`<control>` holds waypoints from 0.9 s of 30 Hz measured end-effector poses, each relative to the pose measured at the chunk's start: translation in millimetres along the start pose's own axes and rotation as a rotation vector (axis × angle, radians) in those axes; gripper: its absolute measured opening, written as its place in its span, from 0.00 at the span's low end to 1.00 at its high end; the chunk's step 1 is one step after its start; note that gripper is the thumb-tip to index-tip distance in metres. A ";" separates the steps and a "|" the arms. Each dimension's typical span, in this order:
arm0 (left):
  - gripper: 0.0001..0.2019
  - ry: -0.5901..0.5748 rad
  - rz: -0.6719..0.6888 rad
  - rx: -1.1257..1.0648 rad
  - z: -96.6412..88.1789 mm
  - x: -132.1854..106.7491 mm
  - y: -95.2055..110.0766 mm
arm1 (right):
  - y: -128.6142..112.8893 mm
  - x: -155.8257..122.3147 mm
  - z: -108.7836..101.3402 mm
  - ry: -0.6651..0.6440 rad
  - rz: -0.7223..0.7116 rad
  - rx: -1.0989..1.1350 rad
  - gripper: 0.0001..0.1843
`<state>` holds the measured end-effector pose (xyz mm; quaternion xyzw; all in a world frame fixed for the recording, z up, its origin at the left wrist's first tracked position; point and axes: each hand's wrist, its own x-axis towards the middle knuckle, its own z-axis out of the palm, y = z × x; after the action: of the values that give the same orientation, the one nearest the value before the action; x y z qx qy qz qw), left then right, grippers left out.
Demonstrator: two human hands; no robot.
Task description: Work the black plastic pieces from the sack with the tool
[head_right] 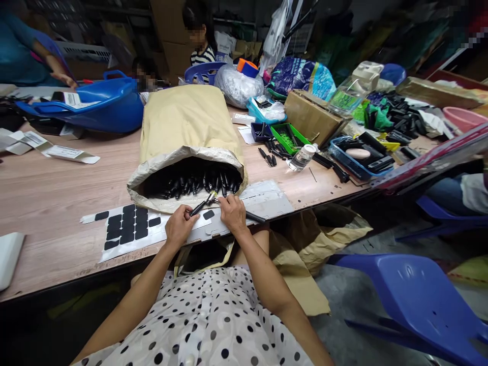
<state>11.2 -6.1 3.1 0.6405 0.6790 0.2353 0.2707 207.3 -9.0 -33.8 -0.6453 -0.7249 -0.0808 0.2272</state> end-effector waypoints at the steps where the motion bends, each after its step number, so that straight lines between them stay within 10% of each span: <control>1: 0.06 0.016 0.005 -0.007 1.7 -1.4 0.1 | 0.7 -0.1 -0.2 0.003 -0.004 -0.001 0.15; 27: 0.10 -0.014 0.145 0.076 9.0 -2.3 -2.1 | -33.6 -23.4 -32.5 0.071 0.025 0.403 0.21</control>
<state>15.7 -8.7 -4.9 0.6994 0.6374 0.2241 0.2332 183.4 -48.5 -9.3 -0.5925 -0.7099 0.0459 0.3779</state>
